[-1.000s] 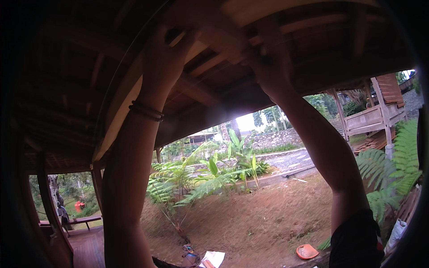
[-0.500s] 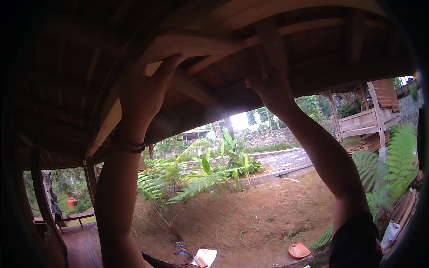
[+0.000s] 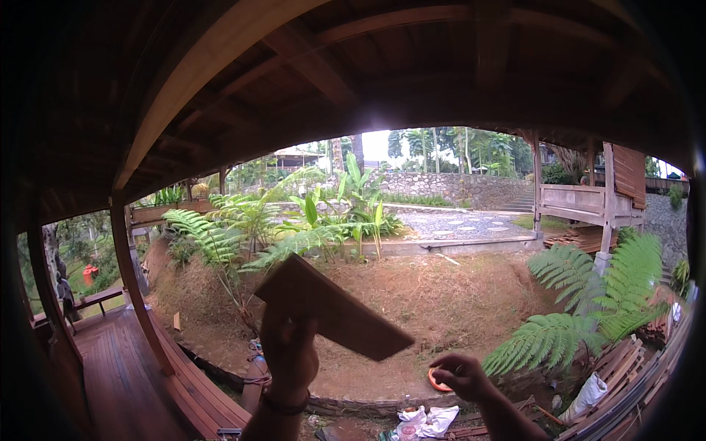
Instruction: The person measures and marks a small wooden plank using a ruler and pencil, then positions and secures the plank to the underside of a wooden ceiling structure. The person repeats the process with another plank, aligning and fastening it in place.
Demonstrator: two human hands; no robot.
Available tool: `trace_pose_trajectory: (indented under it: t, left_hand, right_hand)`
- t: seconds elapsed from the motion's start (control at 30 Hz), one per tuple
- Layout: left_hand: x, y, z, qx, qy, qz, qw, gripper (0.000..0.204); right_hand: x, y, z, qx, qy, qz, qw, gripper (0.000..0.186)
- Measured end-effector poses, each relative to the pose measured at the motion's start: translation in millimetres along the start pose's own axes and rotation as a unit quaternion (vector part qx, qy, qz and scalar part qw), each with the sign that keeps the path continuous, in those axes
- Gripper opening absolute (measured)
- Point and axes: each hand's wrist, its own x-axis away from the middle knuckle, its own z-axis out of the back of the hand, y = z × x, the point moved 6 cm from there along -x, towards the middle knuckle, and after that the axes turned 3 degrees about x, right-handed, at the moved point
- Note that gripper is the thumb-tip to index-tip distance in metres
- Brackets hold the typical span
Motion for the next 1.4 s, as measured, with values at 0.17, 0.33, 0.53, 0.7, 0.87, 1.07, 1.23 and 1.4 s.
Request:
trace_pose_trajectory:
  t: [0.17, 0.33, 0.53, 0.7, 0.87, 1.07, 1.23, 1.4]
  left_hand:
    - [120, -111, 26, -0.018, 0.155, 0.305, 0.940, 0.026]
    - [220, -148, 55, 0.022, 0.218, 0.449, 0.866, 0.027]
    - [255, -134, 62, 0.053, 0.270, 0.456, 0.846, 0.024]
    - [269, -116, 63, 0.011, 0.265, 0.462, 0.846, 0.027]
    - [306, -101, 75, 0.012, 0.280, 0.485, 0.828, 0.029]
    - [337, -82, 73, 0.067, 0.298, 0.485, 0.819, 0.033]
    - [345, -69, 60, 0.052, 0.253, 0.520, 0.814, 0.033]
    - [353, -64, 41, 0.042, 0.207, 0.556, 0.804, 0.035]
  right_hand:
    - [117, 144, -67, -0.088, -0.024, -0.302, 0.949, 0.059]
    - [189, 170, -90, -0.214, -0.072, -0.413, 0.882, 0.035]
    - [156, 163, -80, -0.160, -0.090, -0.348, 0.920, 0.025]
    - [133, 154, -96, -0.204, -0.115, -0.292, 0.927, 0.024]
    - [133, 158, -121, -0.247, -0.157, -0.302, 0.907, 0.019]
    - [132, 144, -146, -0.274, -0.210, -0.297, 0.890, 0.019]
    - [131, 133, -152, -0.265, -0.241, -0.302, 0.883, 0.035]
    - [129, 133, -139, -0.267, -0.191, -0.297, 0.896, 0.042]
